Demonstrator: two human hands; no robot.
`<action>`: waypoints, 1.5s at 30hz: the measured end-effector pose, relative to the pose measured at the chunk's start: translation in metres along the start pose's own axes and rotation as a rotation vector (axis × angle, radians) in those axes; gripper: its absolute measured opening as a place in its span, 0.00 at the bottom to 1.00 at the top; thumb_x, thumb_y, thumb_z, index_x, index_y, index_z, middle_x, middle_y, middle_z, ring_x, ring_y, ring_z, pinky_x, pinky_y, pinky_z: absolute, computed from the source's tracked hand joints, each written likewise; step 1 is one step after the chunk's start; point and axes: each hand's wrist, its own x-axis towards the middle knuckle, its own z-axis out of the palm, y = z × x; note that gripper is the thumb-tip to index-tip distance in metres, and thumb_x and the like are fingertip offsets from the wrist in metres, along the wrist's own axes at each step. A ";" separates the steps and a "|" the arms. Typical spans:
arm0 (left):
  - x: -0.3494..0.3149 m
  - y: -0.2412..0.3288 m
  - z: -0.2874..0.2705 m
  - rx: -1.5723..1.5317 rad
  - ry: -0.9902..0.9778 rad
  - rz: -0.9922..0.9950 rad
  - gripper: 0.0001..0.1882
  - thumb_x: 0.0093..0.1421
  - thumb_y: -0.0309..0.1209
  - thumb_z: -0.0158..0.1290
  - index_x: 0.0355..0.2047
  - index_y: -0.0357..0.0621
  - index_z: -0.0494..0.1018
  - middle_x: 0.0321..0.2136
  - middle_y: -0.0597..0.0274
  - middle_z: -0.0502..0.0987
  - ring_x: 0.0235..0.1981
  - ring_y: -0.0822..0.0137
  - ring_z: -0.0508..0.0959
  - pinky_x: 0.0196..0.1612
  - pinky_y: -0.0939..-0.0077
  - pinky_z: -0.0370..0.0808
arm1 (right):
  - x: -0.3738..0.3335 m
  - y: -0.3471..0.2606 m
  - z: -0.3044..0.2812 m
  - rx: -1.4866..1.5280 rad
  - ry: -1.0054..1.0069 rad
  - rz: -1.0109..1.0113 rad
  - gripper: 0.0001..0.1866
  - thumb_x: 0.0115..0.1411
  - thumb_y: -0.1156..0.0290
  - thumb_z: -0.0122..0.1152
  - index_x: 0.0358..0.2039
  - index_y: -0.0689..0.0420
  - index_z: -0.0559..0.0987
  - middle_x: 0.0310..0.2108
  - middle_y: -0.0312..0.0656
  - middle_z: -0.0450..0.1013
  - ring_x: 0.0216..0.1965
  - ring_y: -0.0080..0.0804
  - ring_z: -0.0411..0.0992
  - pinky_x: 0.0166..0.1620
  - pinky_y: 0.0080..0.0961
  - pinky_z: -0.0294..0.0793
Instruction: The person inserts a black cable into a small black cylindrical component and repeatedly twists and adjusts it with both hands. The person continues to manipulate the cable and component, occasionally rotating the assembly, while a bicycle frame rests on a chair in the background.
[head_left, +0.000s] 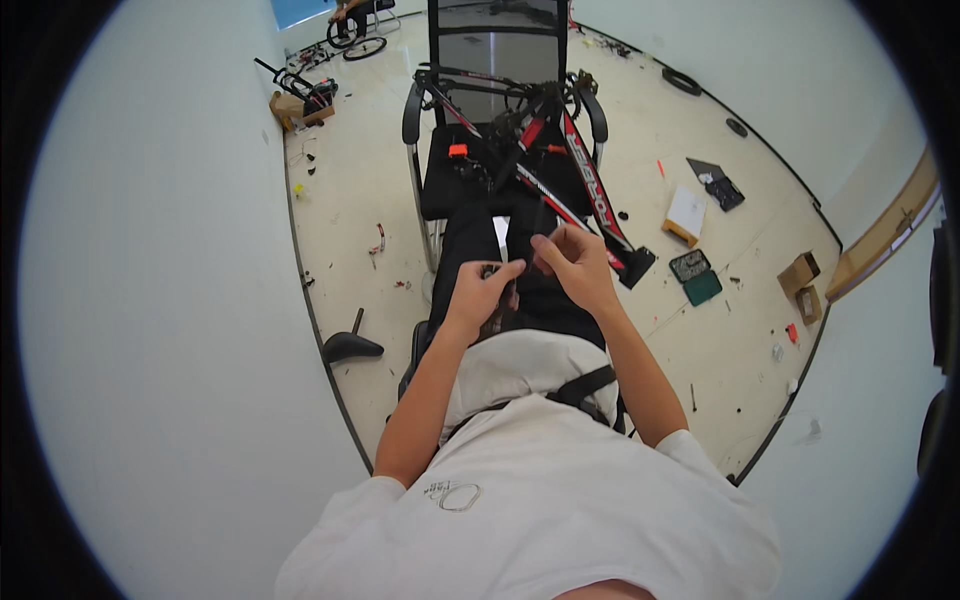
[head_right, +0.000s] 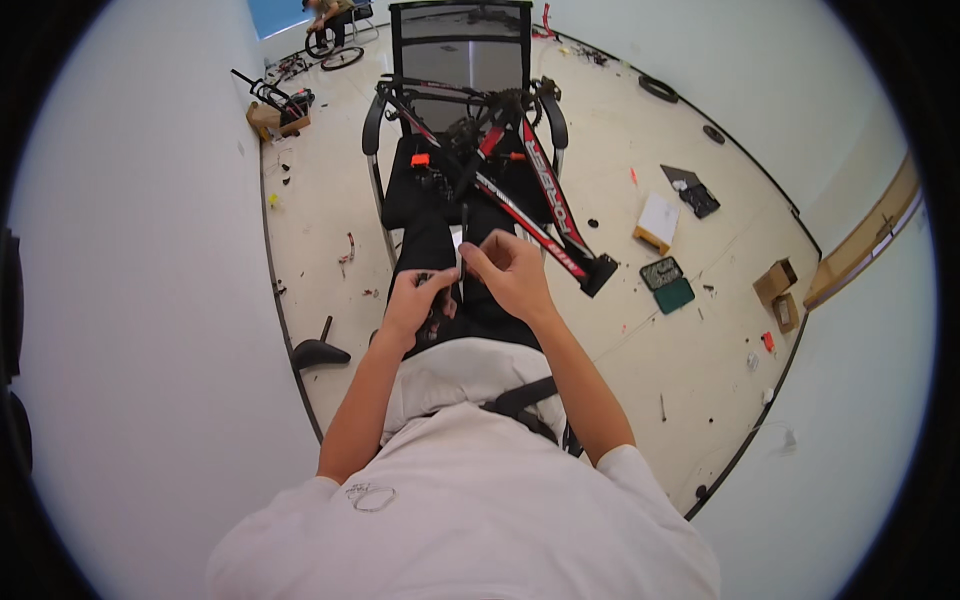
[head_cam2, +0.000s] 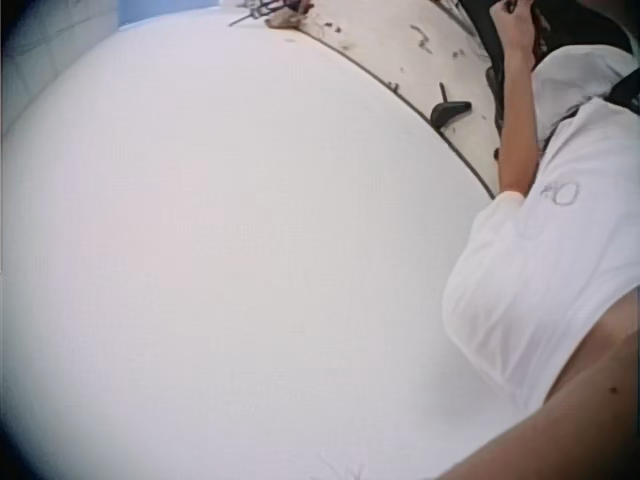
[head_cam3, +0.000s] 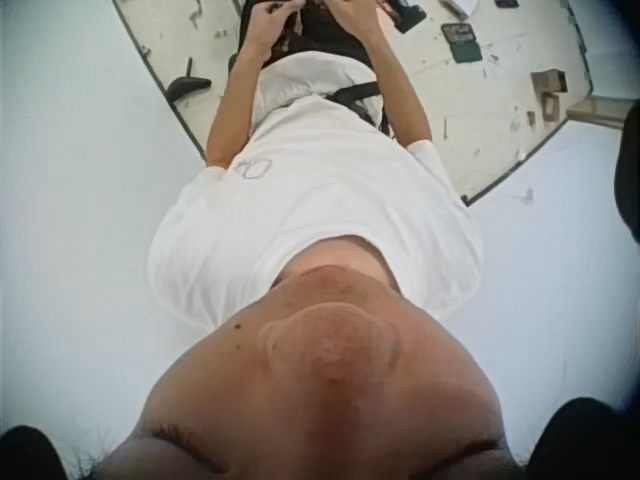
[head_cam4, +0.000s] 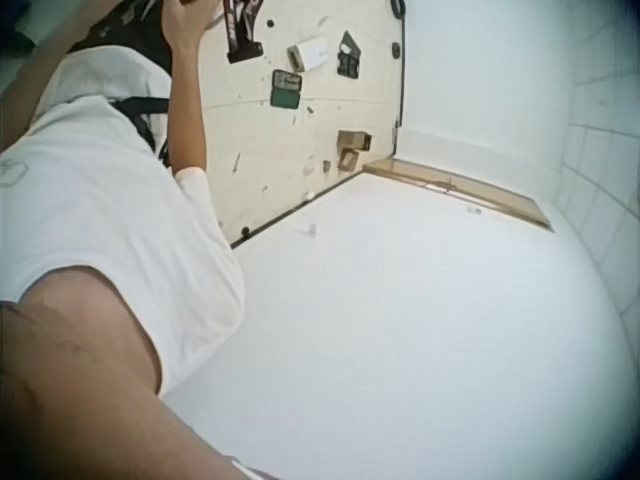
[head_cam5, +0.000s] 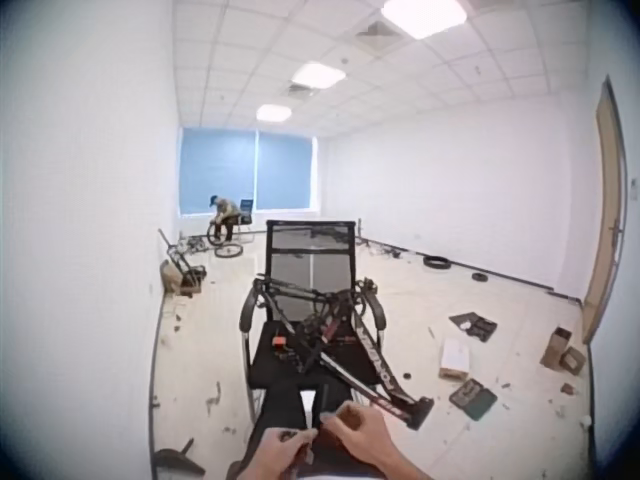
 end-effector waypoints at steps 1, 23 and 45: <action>-0.001 0.005 0.000 -0.010 -0.006 -0.009 0.14 0.60 0.36 0.56 0.21 0.42 0.74 0.14 0.64 0.73 0.14 0.74 0.72 0.11 0.81 0.60 | -0.005 0.004 0.003 -0.017 0.052 -0.023 0.14 0.65 0.66 0.56 0.30 0.65 0.79 0.24 0.37 0.76 0.26 0.20 0.74 0.28 0.17 0.74; -0.005 -0.003 0.018 0.479 0.251 0.360 0.07 0.55 0.26 0.55 0.32 0.33 0.73 0.20 0.51 0.77 0.21 0.59 0.80 0.27 0.70 0.73 | -0.006 -0.006 0.010 -0.038 0.064 -0.141 0.33 0.71 0.52 0.40 0.17 0.65 0.74 0.16 0.41 0.72 0.18 0.25 0.73 0.24 0.20 0.75; -0.014 0.006 0.035 -0.496 -0.222 -0.047 0.17 0.67 0.47 0.46 0.36 0.44 0.64 0.22 0.64 0.70 0.22 0.68 0.77 0.19 0.70 0.78 | 0.021 -0.049 0.014 0.584 0.241 0.160 0.28 0.69 0.51 0.45 0.15 0.49 0.54 0.13 0.25 0.45 0.12 0.16 0.41 0.17 0.20 0.39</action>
